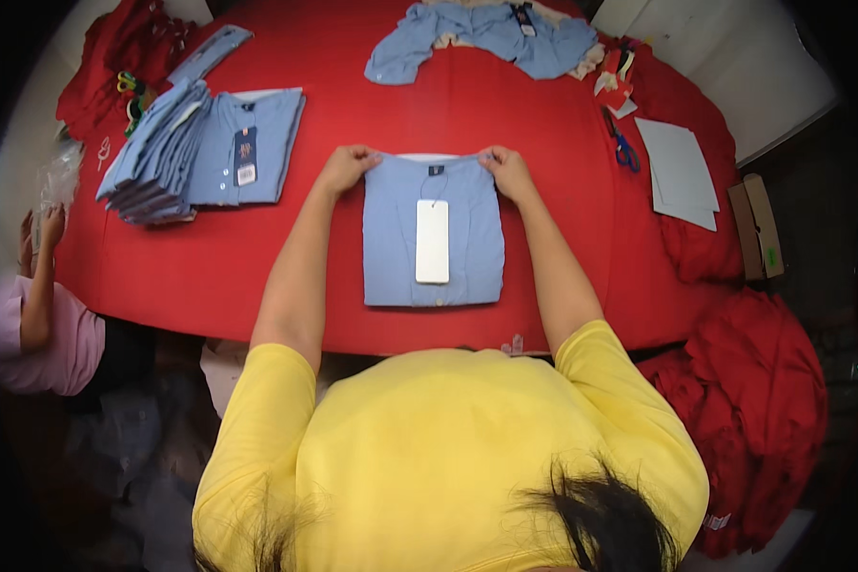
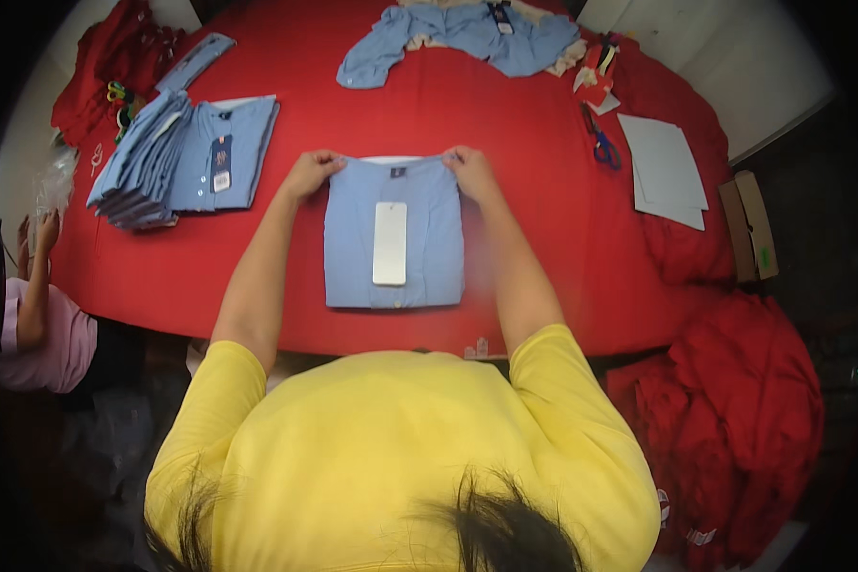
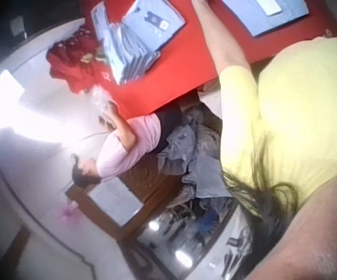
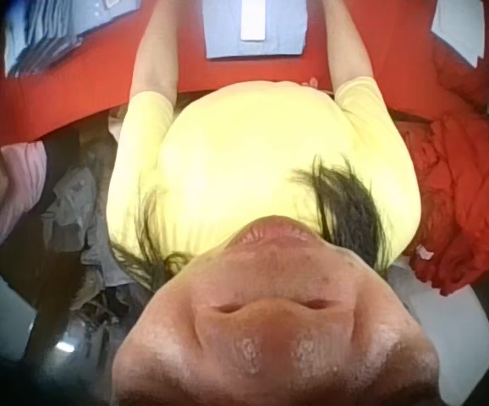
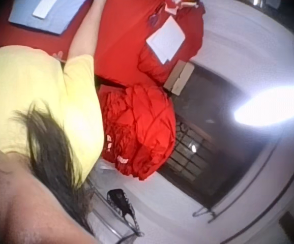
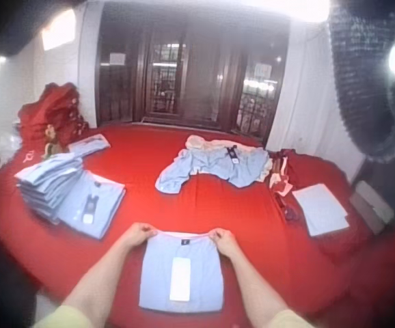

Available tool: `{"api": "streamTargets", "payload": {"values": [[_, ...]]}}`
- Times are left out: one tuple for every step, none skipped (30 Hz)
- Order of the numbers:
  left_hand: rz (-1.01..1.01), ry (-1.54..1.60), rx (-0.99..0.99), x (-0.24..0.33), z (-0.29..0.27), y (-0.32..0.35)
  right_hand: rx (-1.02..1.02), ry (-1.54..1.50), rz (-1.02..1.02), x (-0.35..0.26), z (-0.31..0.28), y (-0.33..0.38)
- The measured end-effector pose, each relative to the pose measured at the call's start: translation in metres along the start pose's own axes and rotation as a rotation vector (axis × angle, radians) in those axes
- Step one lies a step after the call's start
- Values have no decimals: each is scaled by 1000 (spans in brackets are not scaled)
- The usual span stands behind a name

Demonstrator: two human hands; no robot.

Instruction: The person folds shirts by hand on a red surface, using a board to assist with the folding process.

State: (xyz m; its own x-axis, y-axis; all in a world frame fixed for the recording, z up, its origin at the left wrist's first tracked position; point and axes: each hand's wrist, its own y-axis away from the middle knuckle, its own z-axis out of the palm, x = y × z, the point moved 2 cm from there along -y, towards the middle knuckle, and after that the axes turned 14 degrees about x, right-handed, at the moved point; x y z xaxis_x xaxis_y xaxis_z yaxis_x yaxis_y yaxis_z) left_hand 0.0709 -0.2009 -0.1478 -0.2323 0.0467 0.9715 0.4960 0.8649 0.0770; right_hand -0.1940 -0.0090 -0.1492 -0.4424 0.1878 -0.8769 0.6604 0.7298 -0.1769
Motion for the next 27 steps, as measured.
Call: {"api": "streamTargets", "payload": {"values": [[-17,3,-6,0,2,3,-13,-2,-7,1,-1,-6],[-32,-26,-13,1,3,6,-26,-4,-13,5,-3,-5],[-46,-55,-10,10,2,11,-33,38,-16,-1,-3,-4],[-59,-83,-3,14,0,15,-43,78,-24,-12,-4,-1],[-49,-70,4,13,-3,15,-54,118,-31,-17,-2,2],[-35,-57,4,13,-2,14,-52,57,-16,-12,-2,2],[-18,-42,-3,15,1,11,-41,0,3,-4,-3,-5],[58,-121,47,17,5,8,-29,-56,23,4,-4,-9],[127,-203,103,20,10,6,-31,-93,57,9,-1,-9],[202,-285,157,22,14,7,-29,-128,85,7,-1,-12],[226,-325,177,21,18,11,-24,-164,114,5,-3,-11],[255,-365,202,23,21,13,1,-32,96,1,-6,-8],[288,-407,232,25,21,14,25,96,70,-8,-7,-4],[274,-436,236,25,24,16,50,224,44,-17,-9,0],[264,-465,243,27,25,18,113,352,-97,-34,-10,7],[252,-496,250,27,25,19,177,477,-237,-54,-6,21],[260,-504,238,26,22,18,239,598,-376,-75,0,36],[270,-510,223,24,20,17,201,617,-435,-97,8,51],[282,-516,209,23,18,15,164,635,-495,-116,20,68],[277,-516,204,24,19,15,100,650,-568,-126,33,90],[274,-517,199,25,20,17,37,664,-641,-129,45,107],[272,-515,199,29,21,18,13,663,-653,-122,53,117],[268,-514,200,31,23,17,-20,662,-668,-108,62,126],[260,-522,196,32,24,17,-54,654,-675,-103,67,133],[253,-531,192,33,24,19,-61,641,-669,-98,69,134],[233,-525,192,30,24,21,-69,628,-664,-94,70,135],[225,-512,208,30,22,22,-69,616,-678,-95,70,131]]}}
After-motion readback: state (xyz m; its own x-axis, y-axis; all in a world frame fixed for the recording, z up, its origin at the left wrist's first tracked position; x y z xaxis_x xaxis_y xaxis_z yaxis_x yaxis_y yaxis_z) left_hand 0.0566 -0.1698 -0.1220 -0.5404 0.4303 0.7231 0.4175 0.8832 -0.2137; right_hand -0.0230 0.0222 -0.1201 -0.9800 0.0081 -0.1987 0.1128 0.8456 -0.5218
